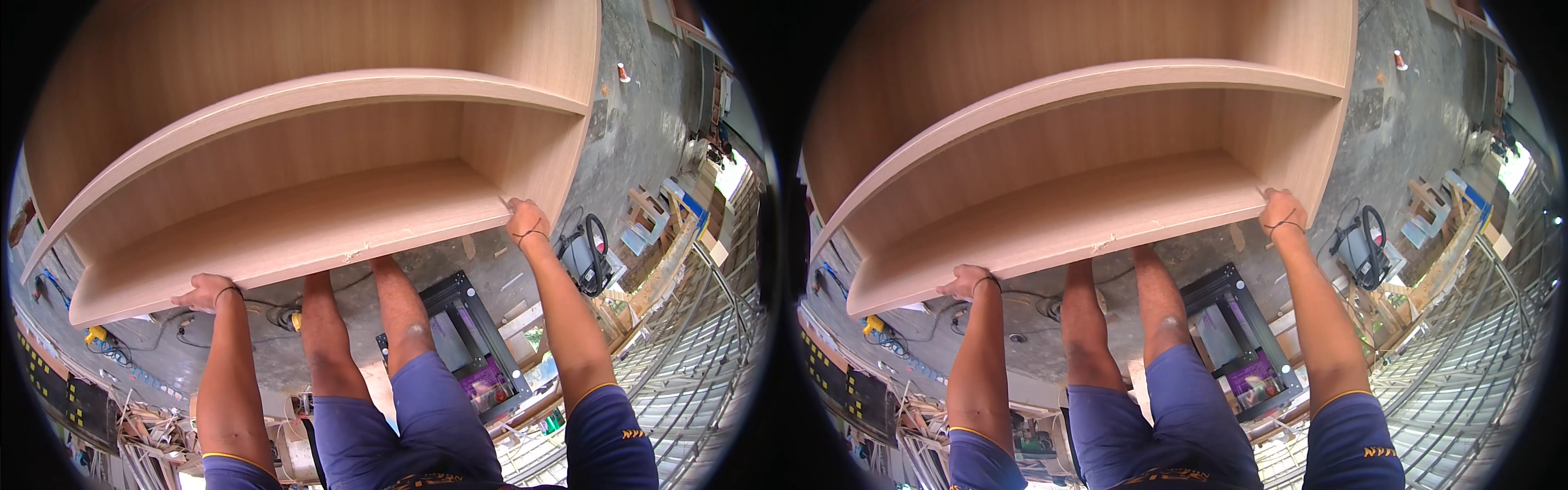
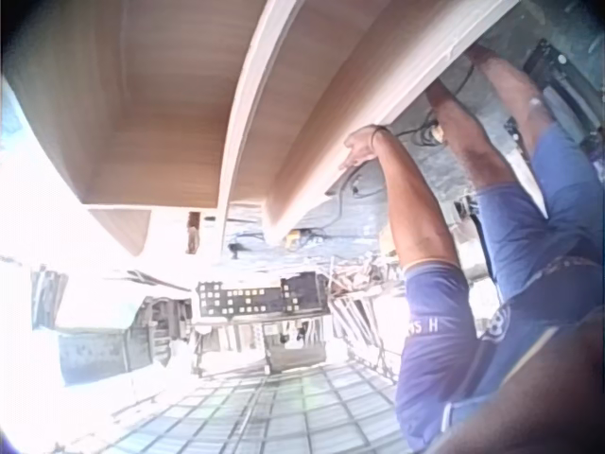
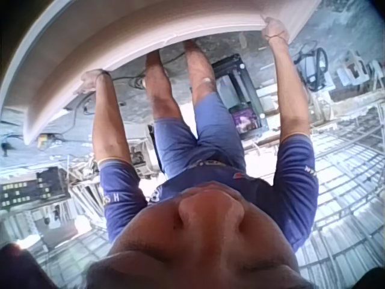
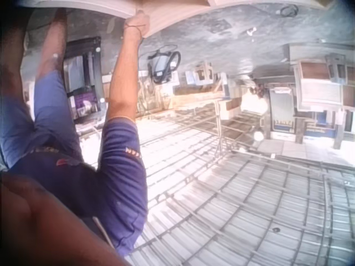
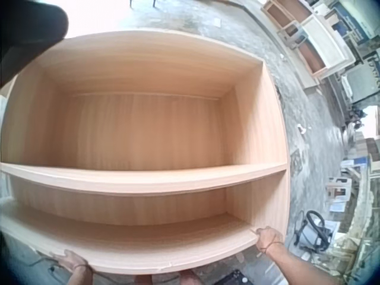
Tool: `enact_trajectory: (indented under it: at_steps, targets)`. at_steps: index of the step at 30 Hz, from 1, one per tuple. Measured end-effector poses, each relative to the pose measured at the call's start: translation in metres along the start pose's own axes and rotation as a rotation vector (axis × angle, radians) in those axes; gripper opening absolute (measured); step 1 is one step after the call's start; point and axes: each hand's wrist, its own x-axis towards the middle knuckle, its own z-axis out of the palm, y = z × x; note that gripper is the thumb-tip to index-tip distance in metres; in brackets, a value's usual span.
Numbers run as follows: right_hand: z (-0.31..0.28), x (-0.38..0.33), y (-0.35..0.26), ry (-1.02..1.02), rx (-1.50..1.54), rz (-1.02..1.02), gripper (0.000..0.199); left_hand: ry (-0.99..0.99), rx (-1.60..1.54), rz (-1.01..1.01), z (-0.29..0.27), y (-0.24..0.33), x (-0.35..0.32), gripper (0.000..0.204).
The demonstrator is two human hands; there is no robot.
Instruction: The person applies a finishing strip to the edge of a curved wooden shelf by hand and using a tool to smooth it, then uses a heat gun on the edge and finishes by scraping off excess material with a scraper.
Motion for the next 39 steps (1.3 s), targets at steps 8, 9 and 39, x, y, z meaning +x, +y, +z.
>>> enact_trajectory:
  at_steps: [8,9,39]
  targets:
    - [0.003,-0.041,-0.088,-0.135,0.269,-0.204,0.036,0.043,0.023,0.042,0.005,-0.012,0.009,0.066]
    - [0.011,-0.029,-0.062,-0.012,0.255,-0.161,0.035,0.040,0.027,0.046,0.005,-0.010,0.008,0.066]
    - [0.000,-0.047,-0.105,-0.043,0.098,-0.106,0.041,0.050,0.059,0.053,0.004,-0.011,0.009,0.065]
